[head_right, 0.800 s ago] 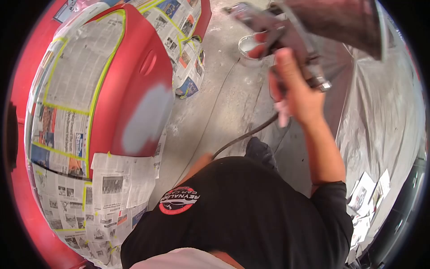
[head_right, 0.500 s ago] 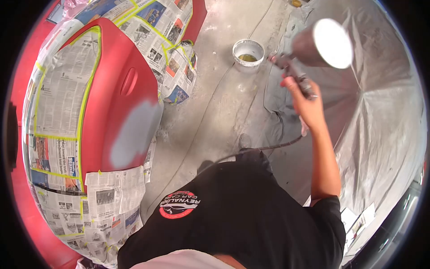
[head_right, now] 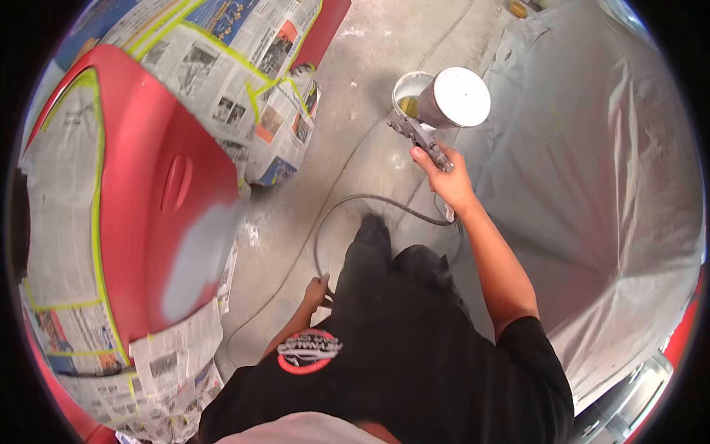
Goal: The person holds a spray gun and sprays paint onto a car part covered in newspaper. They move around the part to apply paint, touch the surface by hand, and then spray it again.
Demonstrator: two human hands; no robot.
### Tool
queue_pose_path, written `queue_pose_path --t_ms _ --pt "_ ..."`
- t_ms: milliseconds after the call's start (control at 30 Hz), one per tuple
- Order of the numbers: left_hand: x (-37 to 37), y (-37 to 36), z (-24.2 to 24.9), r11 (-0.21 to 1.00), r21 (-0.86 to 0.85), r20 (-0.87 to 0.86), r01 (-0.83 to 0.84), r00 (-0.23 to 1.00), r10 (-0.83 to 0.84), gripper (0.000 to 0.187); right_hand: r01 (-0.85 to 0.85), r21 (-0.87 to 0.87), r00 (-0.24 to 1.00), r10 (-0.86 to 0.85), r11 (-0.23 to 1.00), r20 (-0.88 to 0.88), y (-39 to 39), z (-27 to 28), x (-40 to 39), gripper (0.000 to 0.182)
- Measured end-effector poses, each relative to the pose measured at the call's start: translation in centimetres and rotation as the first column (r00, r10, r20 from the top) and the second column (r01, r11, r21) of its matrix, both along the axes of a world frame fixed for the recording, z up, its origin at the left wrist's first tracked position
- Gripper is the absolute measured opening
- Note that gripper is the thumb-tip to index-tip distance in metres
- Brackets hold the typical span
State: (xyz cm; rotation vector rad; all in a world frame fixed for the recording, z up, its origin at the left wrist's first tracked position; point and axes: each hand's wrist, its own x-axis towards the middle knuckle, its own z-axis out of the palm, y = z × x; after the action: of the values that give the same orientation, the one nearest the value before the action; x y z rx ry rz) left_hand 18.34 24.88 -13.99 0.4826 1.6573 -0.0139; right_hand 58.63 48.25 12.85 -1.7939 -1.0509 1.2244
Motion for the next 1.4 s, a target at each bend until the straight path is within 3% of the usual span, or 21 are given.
queue_pose_path --t_ms 67,100,200,300,367,400,433,500,533,600,933,967,1067,1133,1233,1400 --pt "1.2 5.0 -4.6 0.992 -0.046 0.044 -0.119 0.992 0.121 0.082 -0.022 0.066 0.998 0.018 0.998 0.063 5.7 -2.1 -0.2 0.056" --pt "1.6 7.6 -5.8 0.988 -0.127 0.069 -0.082 0.993 0.091 0.098 -0.033 0.081 0.996 0.026 0.996 0.080 7.6 -3.3 -0.6 0.053" --pt "6.3 12.2 -6.3 0.950 -0.244 0.092 0.194 0.980 -0.176 0.111 -0.034 0.121 0.999 0.034 0.992 0.007 14.5 -6.8 -2.8 0.043" --pt "9.0 9.5 -11.4 0.865 -0.147 0.027 0.479 0.876 -0.481 0.123 -0.035 0.128 0.995 0.046 0.991 -0.090 19.1 -13.0 -4.7 0.042" --pt "10.6 9.1 -11.5 0.808 -0.170 -0.082 0.565 0.809 -0.583 0.126 -0.007 0.019 0.968 0.012 1.000 -0.249 21.1 -16.8 -6.6 0.045" --pt "12.1 12.5 -7.6 0.791 -0.232 -0.121 0.567 0.790 -0.601 0.126 -0.032 0.004 0.972 0.032 0.999 -0.231 22.1 -18.5 -7.1 0.043" --pt "13.3 15.1 -5.0 0.770 -0.296 -0.155 0.565 0.767 -0.623 0.126 -0.056 0.072 0.972 0.071 0.996 -0.225 22.9 -20.5 -7.6 0.043" --pt "14.5 16.4 -5.0 0.775 -0.327 -0.176 0.541 0.771 -0.613 0.123 -0.102 0.202 0.967 0.145 0.974 -0.209 24.1 -24.4 -8.2 0.043" --pt "15.0 16.4 -5.0 0.774 -0.346 -0.186 0.531 0.769 -0.611 0.122 -0.095 0.160 0.961 0.132 0.983 -0.244 24.7 -25.4 -8.3 0.045" --pt "16.2 16.3 -5.3 0.794 -0.319 -0.201 0.518 0.782 -0.590 0.122 -0.074 0.107 0.945 0.105 0.991 -0.310 26.5 -26.4 -8.3 0.048" --pt "19.1 16.6 -5.6 0.755 -0.361 -0.235 0.548 0.730 -0.642 0.113 -0.018 0.033 0.959 0.027 0.999 -0.281 31.4 -29.8 -6.1 0.086" --pt "19.2 16.9 -5.7 0.754 -0.363 -0.228 0.547 0.733 -0.641 0.113 -0.023 0.025 0.959 0.029 0.999 -0.281 31.3 -29.4 -5.9 0.086" --pt "19.7 17.4 -5.5 0.750 -0.373 -0.208 0.546 0.739 -0.641 0.114 -0.113 0.038 0.960 0.119 0.993 -0.254 30.8 -28.1 -5.2 0.056" --pt "19.9 17.4 -5.6 0.748 -0.374 -0.208 0.549 0.736 -0.644 0.115 -0.166 0.021 0.941 0.165 0.986 -0.296 31.0 -27.4 -4.5 0.053" --pt "20.0 17.1 -6.0 0.734 -0.373 -0.202 0.567 0.723 -0.661 0.116 -0.132 -0.012 0.921 0.119 0.991 -0.370 31.7 -27.1 -3.3 0.076" --pt "20.4 17.6 -5.9 0.716 -0.399 -0.177 0.573 0.718 -0.674 0.116 -0.024 0.045 0.956 0.036 0.999 -0.291 33.2 -28.5 -2.5 0.072"
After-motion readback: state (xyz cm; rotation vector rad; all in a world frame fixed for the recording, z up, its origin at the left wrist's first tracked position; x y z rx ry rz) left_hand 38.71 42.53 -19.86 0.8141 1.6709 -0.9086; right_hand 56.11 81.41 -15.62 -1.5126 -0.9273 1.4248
